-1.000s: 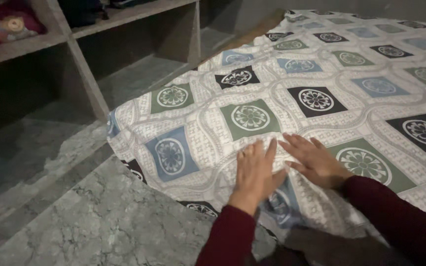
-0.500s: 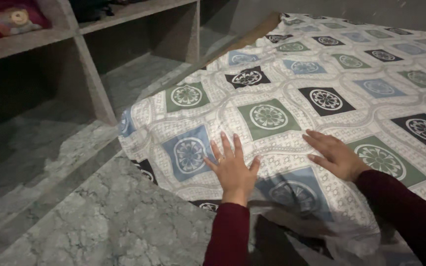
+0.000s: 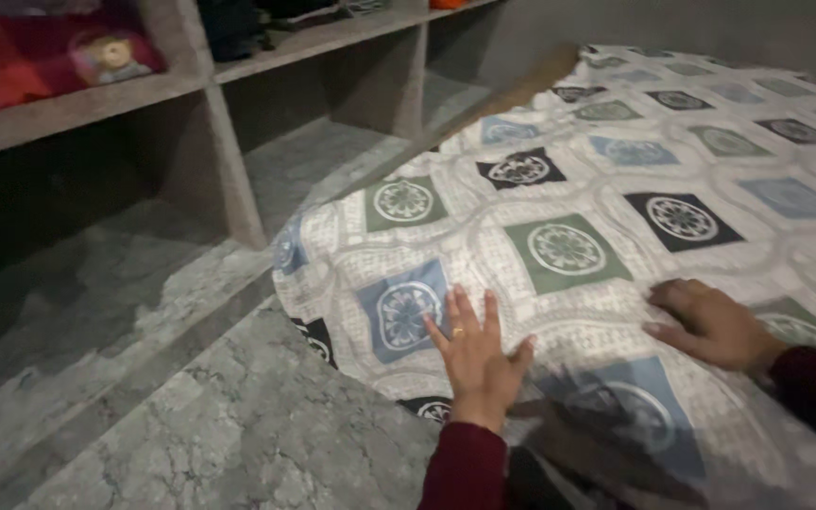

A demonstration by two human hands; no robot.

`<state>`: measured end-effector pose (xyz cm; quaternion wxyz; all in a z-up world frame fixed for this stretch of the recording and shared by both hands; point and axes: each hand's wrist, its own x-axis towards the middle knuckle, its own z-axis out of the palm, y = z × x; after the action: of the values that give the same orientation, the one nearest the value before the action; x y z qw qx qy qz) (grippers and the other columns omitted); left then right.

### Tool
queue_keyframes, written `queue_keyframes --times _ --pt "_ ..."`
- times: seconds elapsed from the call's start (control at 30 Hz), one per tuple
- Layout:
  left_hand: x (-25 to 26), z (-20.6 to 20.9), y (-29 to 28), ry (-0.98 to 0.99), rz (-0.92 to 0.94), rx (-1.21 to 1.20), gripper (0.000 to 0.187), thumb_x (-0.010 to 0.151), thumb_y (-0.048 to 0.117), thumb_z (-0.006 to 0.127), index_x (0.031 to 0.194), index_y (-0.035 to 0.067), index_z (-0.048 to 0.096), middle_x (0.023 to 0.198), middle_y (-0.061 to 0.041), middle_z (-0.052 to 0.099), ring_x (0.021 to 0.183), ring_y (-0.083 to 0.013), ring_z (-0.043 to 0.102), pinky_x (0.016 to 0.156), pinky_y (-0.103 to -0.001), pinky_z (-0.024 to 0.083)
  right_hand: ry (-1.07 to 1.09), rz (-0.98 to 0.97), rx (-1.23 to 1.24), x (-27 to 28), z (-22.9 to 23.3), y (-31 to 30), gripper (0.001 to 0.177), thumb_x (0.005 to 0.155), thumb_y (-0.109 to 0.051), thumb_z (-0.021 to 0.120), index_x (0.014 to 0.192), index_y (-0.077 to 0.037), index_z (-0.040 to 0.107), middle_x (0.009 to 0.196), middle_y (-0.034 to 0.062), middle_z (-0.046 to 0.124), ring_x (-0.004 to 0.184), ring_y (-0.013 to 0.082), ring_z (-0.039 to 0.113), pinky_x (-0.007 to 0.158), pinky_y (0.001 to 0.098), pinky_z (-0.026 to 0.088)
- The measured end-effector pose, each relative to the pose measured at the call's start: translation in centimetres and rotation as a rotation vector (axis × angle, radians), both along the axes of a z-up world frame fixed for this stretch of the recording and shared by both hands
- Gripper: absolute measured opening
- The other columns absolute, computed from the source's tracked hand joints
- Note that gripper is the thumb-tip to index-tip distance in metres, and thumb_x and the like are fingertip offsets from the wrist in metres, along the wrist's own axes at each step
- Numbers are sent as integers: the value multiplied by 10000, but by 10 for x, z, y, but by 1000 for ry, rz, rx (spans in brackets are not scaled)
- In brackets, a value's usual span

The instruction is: The person folds a patterned bed sheet on a metal-framed bed. They smooth the fabric, fold the edges over the mattress, and tuck the corners to secure the sheet in place.

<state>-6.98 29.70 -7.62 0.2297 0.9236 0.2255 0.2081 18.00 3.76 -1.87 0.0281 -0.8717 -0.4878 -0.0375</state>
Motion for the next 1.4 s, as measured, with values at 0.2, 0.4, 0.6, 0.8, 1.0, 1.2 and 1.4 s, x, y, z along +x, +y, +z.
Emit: queue_keyframes --times 0.2,0.4,0.6,0.8,1.0,1.2,1.4 --pt "-7 7 3 27 -20 25 882 913 585 605 1576 73 330 1631 -332 173 1558 -410 98 1198 -677 -59 -30 -2 93 36 34 107 781 866 -624 589 1402 -57 606 1563 207 489 1359 329 532 1103 411 453" --pt "-21 1 28 12 -134 147 810 895 517 626 1533 69 405 1636 -269 252 1525 -371 221 1192 -688 -42 72 215 -42 14 -25 230 747 987 -608 446 1623 -265 256 1695 135 171 1562 383 99 1212 625 80" --pt "-17 28 81 2 -234 -122 434 964 378 518 1289 145 688 1475 -84 607 1381 -244 520 1222 -654 72 83 533 -170 18 -8 254 754 980 -573 452 1622 -271 198 1724 33 118 1583 319 37 1199 643 -33" --pt "31 58 140 84 5 -61 369 1034 392 486 1090 148 758 1140 -56 778 1107 -250 705 1204 -430 442 167 742 -219 2 11 272 735 974 -551 528 1601 -244 299 1709 62 141 1576 301 42 1203 622 -44" --pt "82 19 176 199 143 24 563 963 444 493 1447 157 515 1612 -120 408 1475 -335 293 1154 -699 14 230 941 -100 1 12 263 642 972 -516 597 1539 -234 491 1702 65 267 1585 302 120 1222 610 8" --pt "68 11 226 473 328 7 716 951 575 393 1590 268 296 1711 -40 101 1562 -368 -6 1180 -692 -35 293 989 4 2 11 260 637 988 -503 616 1538 -199 513 1678 101 352 1576 335 204 1228 601 74" --pt "41 -4 265 543 507 79 707 979 598 270 1602 266 237 1722 -10 71 1577 -320 28 1174 -728 5 269 804 62 4 4 264 664 976 -443 576 1555 -158 422 1672 108 341 1561 281 287 1246 597 94"
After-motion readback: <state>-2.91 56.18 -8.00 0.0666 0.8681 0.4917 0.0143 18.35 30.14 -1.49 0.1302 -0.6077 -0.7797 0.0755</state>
